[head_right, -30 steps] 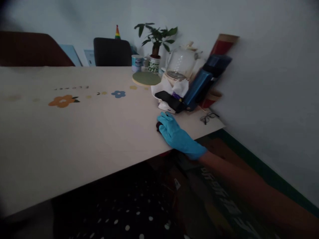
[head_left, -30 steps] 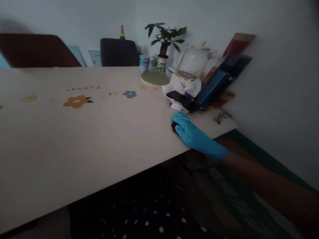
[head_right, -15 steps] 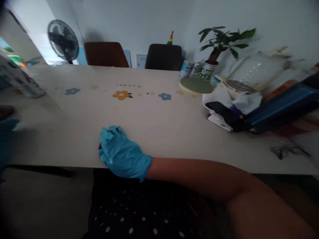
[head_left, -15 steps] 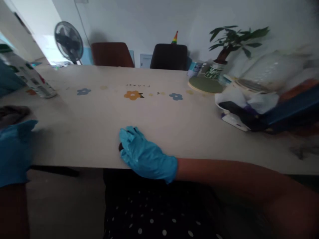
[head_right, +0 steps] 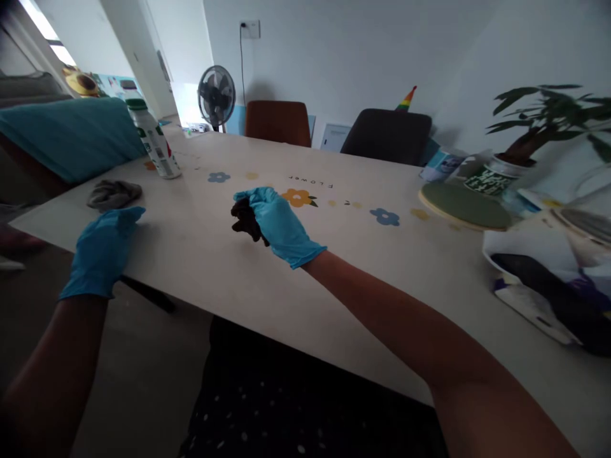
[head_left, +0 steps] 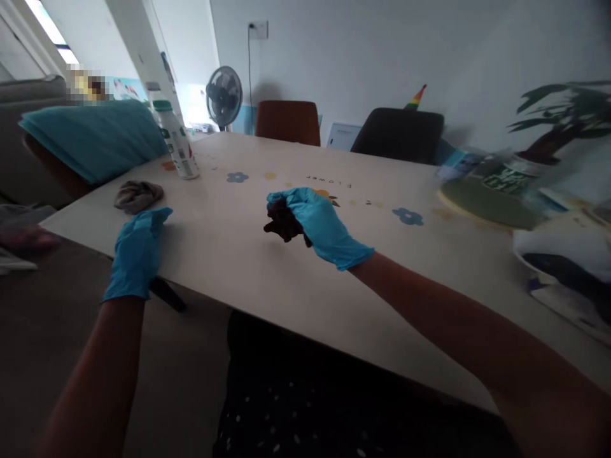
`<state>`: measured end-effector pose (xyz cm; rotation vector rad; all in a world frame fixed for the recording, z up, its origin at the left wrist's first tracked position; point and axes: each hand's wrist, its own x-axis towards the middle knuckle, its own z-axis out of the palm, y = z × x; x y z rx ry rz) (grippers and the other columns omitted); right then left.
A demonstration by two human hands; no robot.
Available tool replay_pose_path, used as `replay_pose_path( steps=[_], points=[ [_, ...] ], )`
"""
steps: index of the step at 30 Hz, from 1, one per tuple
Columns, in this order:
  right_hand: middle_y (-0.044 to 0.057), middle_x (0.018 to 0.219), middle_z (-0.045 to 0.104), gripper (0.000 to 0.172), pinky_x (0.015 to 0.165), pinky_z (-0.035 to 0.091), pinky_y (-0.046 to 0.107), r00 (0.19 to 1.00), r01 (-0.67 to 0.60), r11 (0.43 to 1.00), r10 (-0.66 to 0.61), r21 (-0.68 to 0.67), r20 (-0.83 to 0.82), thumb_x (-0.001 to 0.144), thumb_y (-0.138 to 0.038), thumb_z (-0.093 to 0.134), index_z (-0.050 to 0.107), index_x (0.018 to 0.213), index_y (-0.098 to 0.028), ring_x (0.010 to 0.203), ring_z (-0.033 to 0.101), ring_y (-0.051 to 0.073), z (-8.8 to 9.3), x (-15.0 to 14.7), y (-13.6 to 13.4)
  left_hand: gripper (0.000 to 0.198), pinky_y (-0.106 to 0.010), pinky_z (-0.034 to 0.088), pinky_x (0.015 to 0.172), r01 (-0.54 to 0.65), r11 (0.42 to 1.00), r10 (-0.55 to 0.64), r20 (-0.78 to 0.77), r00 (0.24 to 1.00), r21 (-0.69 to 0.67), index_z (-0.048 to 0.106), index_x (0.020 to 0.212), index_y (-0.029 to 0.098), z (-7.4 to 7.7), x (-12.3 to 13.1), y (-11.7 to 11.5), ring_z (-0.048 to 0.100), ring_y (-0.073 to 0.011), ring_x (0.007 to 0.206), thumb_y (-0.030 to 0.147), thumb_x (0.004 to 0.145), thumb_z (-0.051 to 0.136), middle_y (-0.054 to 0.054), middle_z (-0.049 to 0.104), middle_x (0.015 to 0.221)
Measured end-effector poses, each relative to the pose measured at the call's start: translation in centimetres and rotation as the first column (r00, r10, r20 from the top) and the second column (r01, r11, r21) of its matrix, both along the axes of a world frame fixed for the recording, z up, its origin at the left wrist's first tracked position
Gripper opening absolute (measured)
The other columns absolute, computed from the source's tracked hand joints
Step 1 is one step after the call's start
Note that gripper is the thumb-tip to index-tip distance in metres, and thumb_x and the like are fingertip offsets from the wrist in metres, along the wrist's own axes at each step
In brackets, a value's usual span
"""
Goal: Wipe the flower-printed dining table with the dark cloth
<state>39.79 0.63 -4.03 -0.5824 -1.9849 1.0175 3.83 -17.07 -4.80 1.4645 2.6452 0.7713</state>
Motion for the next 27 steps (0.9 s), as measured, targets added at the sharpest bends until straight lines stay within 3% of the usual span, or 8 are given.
replay_pose_path(
  steps=[4, 8, 11, 14, 18, 21, 23, 27],
  points=[
    [0.01, 0.136, 0.097, 0.03, 0.127, 0.082, 0.068, 0.992, -0.123, 0.972, 0.124, -0.198, -0.009, 0.128, -0.046, 0.071, 0.095, 0.129, -0.027, 0.137, 0.093, 0.039, 2.9, 0.5, -1.0, 0.068, -0.049, 0.043, 0.158, -0.008, 0.999, 0.008, 0.0, 1.0, 0.037, 0.073, 0.183, 0.003, -0.6, -0.4, 0.1, 0.065, -0.0312, 0.179, 0.033, 0.129, 0.042, -0.016, 0.073, 0.188],
    [0.008, 0.147, 0.097, 0.034, 0.123, 0.084, 0.067, 0.982, -0.15, 0.956, 0.173, -0.254, 0.073, 0.125, -0.058, 0.073, 0.096, 0.132, -0.034, 0.138, 0.094, 0.042, 0.7, 1.0, -3.5, 0.069, -0.055, 0.043, 0.159, -0.009, 0.997, 0.01, -0.009, 1.0, 0.082, 0.078, 0.179, 0.006, -1.0, -0.6, 0.2, 0.066, -0.0369, 0.179, 0.031, 0.124, 0.045, -0.019, 0.075, 0.187],
    [0.01, 0.155, 0.094, 0.035, 0.141, 0.072, 0.072, 0.987, -0.018, 0.986, 0.044, -0.164, 0.154, 0.12, -0.057, 0.072, 0.094, 0.138, -0.035, 0.147, 0.091, 0.042, -2.3, 2.4, -3.9, 0.068, -0.057, 0.043, 0.159, -0.015, 0.995, 0.016, -0.012, 1.0, 0.094, 0.08, 0.177, 0.006, -1.1, -0.6, 0.2, 0.067, -0.0399, 0.179, 0.029, 0.122, 0.047, -0.022, 0.076, 0.184],
    [0.015, 0.176, 0.084, 0.048, 0.156, 0.054, 0.074, 0.978, 0.068, 0.997, -0.074, 0.036, 0.193, 0.126, -0.051, 0.061, 0.085, 0.16, -0.028, 0.171, 0.077, 0.04, -3.4, 4.8, -3.5, 0.067, -0.057, 0.042, 0.16, -0.016, 0.994, 0.017, -0.007, 1.0, 0.105, 0.08, 0.177, 0.006, -1.4, -0.8, 0.3, 0.067, -0.0394, 0.178, 0.031, 0.124, 0.047, -0.022, 0.076, 0.184],
    [0.009, 0.204, 0.061, 0.057, 0.165, 0.034, 0.076, 0.912, -0.134, 0.965, 0.031, 0.226, 0.41, 0.136, -0.054, 0.056, 0.074, 0.187, -0.033, 0.194, 0.053, 0.04, -2.0, 6.1, -4.9, 0.067, -0.059, 0.044, 0.159, 0.004, 0.992, -0.001, -0.022, 1.0, 0.122, 0.081, 0.176, 0.01, -2.1, -1.6, 0.1, 0.069, -0.0377, 0.174, 0.037, 0.125, 0.046, -0.019, 0.077, 0.183],
    [0.013, 0.212, 0.047, 0.069, 0.166, 0.017, 0.082, 0.812, -0.293, 0.916, 0.088, 0.273, 0.577, 0.135, -0.064, 0.07, 0.066, 0.196, -0.03, 0.2, 0.039, 0.046, -1.7, 3.6, -6.5, 0.071, -0.061, 0.045, 0.158, 0.019, 0.993, -0.015, -0.039, 0.999, 0.119, 0.08, 0.177, 0.01, -2.3, -2.0, 0.0, 0.066, -0.0388, 0.176, 0.038, 0.123, 0.045, -0.02, 0.077, 0.184],
    [0.019, 0.209, 0.052, 0.068, 0.165, 0.022, 0.081, 0.782, -0.344, 0.893, 0.101, 0.291, 0.615, 0.135, -0.061, 0.076, 0.07, 0.191, -0.025, 0.197, 0.045, 0.047, -2.1, 1.0, -6.8, 0.075, -0.062, 0.045, 0.158, 0.024, 0.995, -0.019, -0.051, 0.999, 0.097, 0.078, 0.179, 0.006, -2.1, -1.9, 0.0, 0.065, -0.041, 0.178, 0.04, 0.122, 0.043, -0.023, 0.075, 0.184],
    [0.016, 0.175, 0.085, 0.022, 0.16, 0.041, 0.073, 0.767, -0.459, 0.852, 0.238, 0.251, 0.596, 0.133, -0.036, 0.08, 0.095, 0.14, -0.021, 0.185, 0.064, 0.04, -2.7, -2.7, -5.5, 0.078, -0.061, 0.047, 0.157, 0.01, 0.999, -0.006, -0.064, 0.998, 0.051, 0.077, 0.179, 0.001, -1.1, -1.1, 0.2, 0.067, -0.0418, 0.176, 0.037, 0.119, 0.042, -0.026, 0.075, 0.183]
  ],
)
